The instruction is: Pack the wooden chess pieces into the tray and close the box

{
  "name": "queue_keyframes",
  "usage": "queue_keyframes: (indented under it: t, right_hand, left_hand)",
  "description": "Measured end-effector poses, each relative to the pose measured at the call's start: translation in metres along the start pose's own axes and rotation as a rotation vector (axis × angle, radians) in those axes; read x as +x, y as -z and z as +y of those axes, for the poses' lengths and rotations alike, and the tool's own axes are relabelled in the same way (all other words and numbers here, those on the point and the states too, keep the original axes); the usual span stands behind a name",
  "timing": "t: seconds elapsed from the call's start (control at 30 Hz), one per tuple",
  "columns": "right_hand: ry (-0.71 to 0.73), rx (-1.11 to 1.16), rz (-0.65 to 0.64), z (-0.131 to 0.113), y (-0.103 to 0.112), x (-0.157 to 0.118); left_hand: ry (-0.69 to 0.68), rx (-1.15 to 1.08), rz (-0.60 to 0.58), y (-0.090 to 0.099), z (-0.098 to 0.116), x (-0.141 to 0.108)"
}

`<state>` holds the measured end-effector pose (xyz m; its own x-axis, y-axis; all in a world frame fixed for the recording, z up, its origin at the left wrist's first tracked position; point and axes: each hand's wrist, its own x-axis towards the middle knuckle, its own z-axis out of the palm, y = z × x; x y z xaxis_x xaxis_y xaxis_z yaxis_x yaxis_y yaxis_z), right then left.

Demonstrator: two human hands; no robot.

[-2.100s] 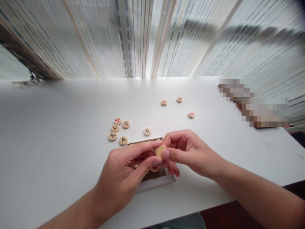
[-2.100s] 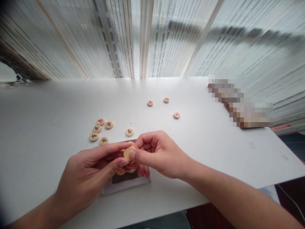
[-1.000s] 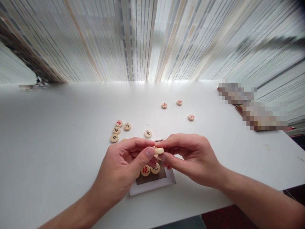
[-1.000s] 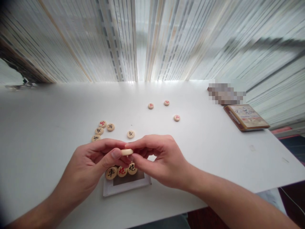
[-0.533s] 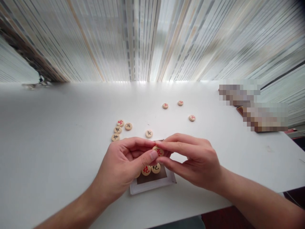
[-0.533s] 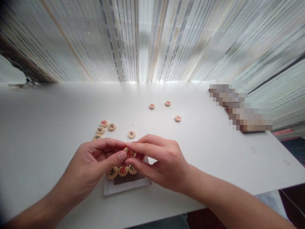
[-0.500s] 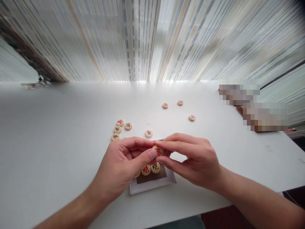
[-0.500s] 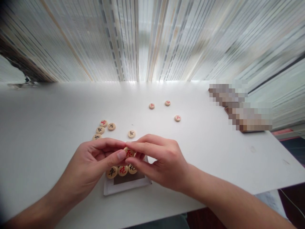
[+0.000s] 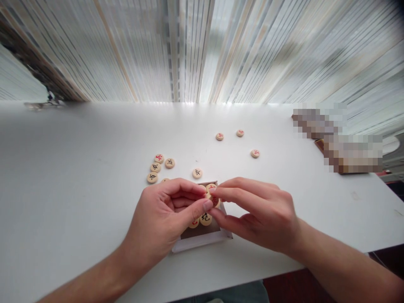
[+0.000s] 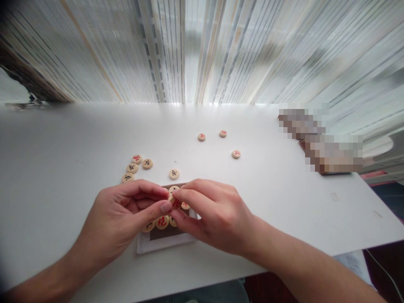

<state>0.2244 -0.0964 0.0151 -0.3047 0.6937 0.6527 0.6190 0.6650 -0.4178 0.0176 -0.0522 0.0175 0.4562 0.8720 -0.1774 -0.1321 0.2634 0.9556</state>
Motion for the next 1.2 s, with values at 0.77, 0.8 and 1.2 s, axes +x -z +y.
queue_keyframes:
  t: [0.77,0.8,1.2]
  right_hand:
    - [-0.153,0.071,-0.73,0.007,0.026,0.003]
    - [-0.153,0.058,-0.739,0.006,0.026,0.003]
    - [-0.076,-0.071,-0.733,0.002,0.021,-0.002]
  left_hand:
    - [-0.135,0.126,0.102,0.004,0.003,0.002]
    - [-0.132,0.128,0.105,0.004,0.003,0.003]
    - [-0.144,0.175,0.096,0.003,0.004,0.002]
